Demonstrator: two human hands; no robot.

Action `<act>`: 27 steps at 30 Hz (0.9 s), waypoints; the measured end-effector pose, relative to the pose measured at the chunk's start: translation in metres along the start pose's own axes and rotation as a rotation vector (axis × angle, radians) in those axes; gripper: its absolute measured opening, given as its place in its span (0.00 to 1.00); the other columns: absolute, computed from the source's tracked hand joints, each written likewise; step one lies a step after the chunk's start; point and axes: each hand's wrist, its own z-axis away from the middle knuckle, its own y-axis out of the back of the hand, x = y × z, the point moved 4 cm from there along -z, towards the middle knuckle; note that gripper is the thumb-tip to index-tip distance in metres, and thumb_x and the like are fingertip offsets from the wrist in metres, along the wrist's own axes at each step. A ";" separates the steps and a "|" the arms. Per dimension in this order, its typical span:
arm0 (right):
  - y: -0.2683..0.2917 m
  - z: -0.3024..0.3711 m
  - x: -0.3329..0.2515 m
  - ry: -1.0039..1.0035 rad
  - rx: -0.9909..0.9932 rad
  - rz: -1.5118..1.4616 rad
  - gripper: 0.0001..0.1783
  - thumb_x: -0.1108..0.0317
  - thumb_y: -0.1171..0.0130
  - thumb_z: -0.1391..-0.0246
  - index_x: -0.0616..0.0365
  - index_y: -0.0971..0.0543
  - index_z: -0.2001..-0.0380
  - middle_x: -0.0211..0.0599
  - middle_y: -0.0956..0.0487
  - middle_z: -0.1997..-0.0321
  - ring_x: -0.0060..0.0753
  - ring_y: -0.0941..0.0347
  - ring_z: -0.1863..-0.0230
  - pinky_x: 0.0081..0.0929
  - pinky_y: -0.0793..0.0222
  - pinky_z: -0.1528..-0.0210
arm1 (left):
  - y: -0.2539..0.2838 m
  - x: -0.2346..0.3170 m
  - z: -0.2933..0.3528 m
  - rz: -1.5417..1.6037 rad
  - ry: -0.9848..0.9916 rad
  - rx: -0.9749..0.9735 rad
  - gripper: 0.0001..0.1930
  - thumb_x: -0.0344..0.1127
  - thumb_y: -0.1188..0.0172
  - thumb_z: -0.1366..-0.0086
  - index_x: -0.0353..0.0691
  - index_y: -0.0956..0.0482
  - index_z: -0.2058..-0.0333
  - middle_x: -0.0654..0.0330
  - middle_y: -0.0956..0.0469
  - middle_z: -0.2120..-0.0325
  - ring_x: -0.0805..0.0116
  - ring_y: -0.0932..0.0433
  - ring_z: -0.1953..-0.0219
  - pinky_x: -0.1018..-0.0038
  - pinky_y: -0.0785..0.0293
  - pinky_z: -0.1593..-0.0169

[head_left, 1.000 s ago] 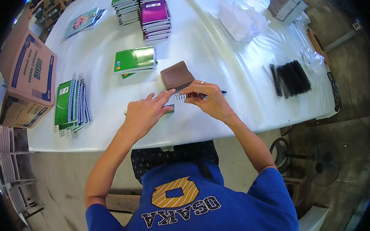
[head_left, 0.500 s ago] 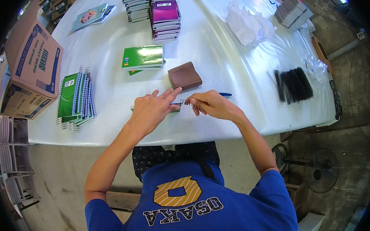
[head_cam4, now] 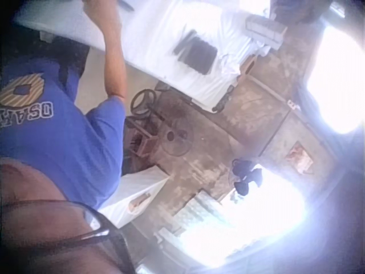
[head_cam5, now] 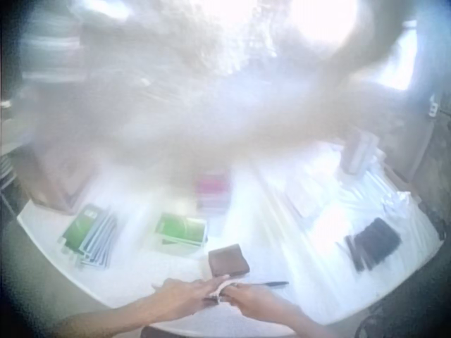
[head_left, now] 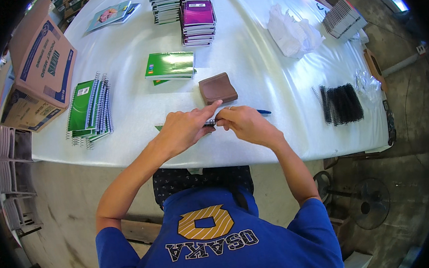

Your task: The person assembles notebooks by threading spiral bindings through the holes of pre-cut paper stacks and covers, and using a tool to trim and crimp the ends of the spiral wire.

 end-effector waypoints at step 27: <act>0.023 -0.046 0.063 -0.035 -0.077 -0.068 0.22 0.55 0.33 0.50 0.56 0.23 0.56 0.52 0.25 0.51 0.51 0.32 0.41 0.41 0.34 0.43 | 0.006 -0.004 0.014 -0.148 -0.155 0.253 0.45 0.57 0.40 0.41 0.64 0.53 0.30 0.59 0.23 0.49 0.58 0.19 0.56 0.62 0.20 0.67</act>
